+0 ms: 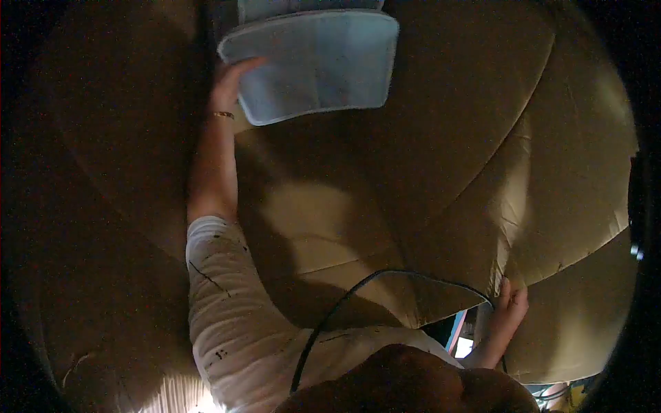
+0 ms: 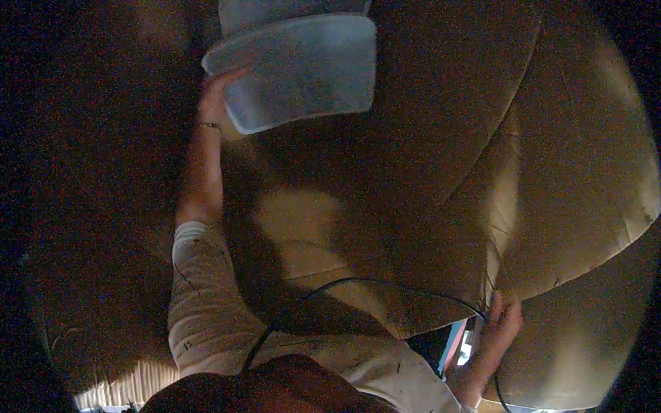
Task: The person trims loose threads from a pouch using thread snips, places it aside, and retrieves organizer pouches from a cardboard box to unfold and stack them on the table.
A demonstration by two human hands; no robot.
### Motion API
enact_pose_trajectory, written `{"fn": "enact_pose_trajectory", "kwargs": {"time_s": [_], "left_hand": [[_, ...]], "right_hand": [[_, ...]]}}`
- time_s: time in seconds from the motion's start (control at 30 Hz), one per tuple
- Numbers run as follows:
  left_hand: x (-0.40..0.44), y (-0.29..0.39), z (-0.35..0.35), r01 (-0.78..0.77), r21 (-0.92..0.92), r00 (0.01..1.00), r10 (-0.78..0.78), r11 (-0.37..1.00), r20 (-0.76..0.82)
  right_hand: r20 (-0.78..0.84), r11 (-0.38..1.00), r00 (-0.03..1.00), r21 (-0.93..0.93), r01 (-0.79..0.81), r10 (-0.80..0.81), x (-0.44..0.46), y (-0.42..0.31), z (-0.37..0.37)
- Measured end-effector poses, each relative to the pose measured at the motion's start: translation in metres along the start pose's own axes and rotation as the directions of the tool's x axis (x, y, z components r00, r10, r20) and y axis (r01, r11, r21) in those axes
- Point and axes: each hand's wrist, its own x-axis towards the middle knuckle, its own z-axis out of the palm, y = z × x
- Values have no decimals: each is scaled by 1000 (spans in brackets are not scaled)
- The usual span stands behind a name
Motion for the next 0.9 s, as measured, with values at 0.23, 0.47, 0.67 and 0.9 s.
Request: {"fn": "enact_pose_trajectory", "kwargs": {"time_s": [0.23, 0.47, 0.67, 0.9], "left_hand": [[56, -44, -18, 85, -155, 996, -86, 984, -4], [54, -59, 16, 68, -140, 980, -93, 988, -178], [76, -53, 3, -214, -588, 971, 103, 780, -217], [130, -51, -14, 111, -396, 991, -134, 912, -29]], "right_hand": [[69, 999, 998, 46, -18, 15, -4, 3, -4], [-58, 970, 992, 224, -96, 112, -5, -10, 2], [-36, 966, 991, 230, -121, 133, 0, 0, -1], [-45, 963, 990, 243, -115, 130, -1, -5, -1]]}}
